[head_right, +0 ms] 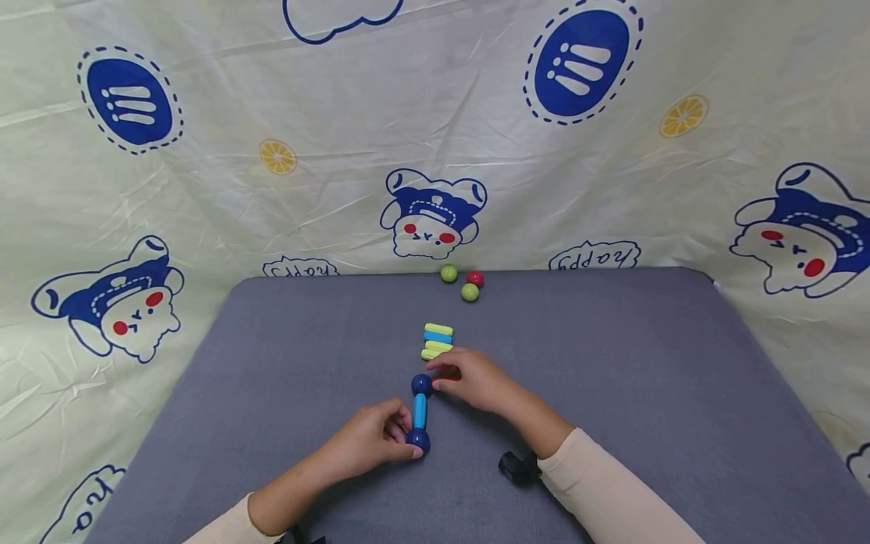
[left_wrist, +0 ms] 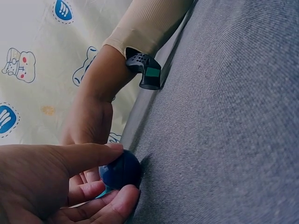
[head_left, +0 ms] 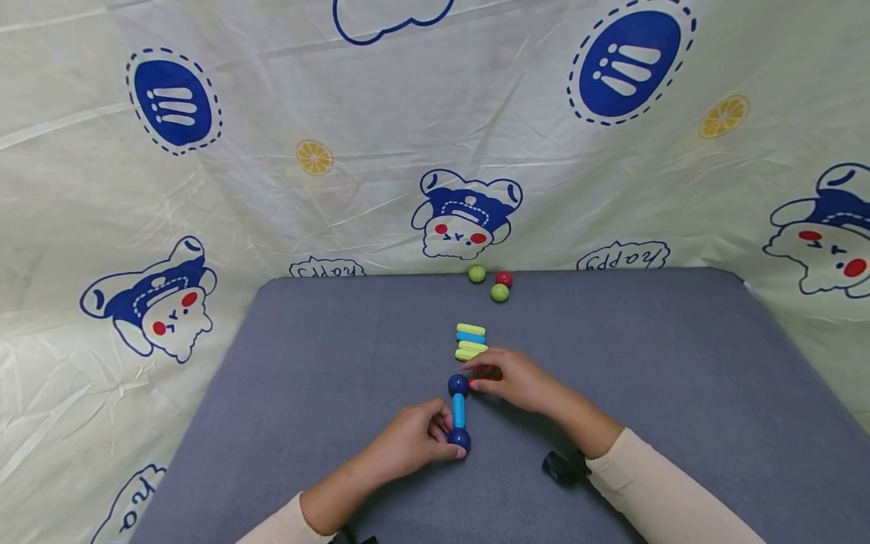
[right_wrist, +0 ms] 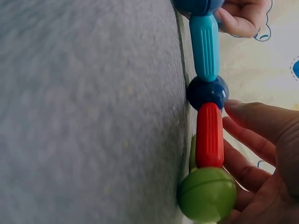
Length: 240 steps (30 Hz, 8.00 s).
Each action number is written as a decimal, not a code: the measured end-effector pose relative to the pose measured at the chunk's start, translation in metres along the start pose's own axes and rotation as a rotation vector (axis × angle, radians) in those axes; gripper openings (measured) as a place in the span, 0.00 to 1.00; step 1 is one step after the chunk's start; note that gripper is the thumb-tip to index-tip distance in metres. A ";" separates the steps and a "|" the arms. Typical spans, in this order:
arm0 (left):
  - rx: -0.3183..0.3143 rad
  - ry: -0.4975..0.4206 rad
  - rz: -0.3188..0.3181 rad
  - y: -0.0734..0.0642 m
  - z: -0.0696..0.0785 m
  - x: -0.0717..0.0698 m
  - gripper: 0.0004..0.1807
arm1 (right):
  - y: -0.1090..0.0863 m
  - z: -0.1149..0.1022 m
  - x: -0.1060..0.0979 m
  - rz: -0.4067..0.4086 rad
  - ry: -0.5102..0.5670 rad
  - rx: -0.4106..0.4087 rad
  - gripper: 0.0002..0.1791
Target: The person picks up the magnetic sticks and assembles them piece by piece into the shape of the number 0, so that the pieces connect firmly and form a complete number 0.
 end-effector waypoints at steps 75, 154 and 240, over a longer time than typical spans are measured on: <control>0.146 0.351 0.064 0.151 -0.001 -0.060 0.26 | -0.008 0.023 -0.019 0.049 -0.110 0.138 0.07; -0.223 -0.448 -0.262 0.004 -0.029 0.009 0.08 | 0.021 0.036 -0.030 0.082 -0.094 0.194 0.09; -0.081 -0.219 0.116 0.014 -0.025 -0.011 0.16 | 0.016 0.040 -0.026 0.100 -0.059 0.203 0.10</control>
Point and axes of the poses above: each hand's wrist, its own y-axis towards the middle knuckle, its own x-axis out of the palm, z = x × y, the point moved 10 cm from there along y, towards the middle knuckle, and after that the axes turned 9 degrees about y, right-handed, at the moved point
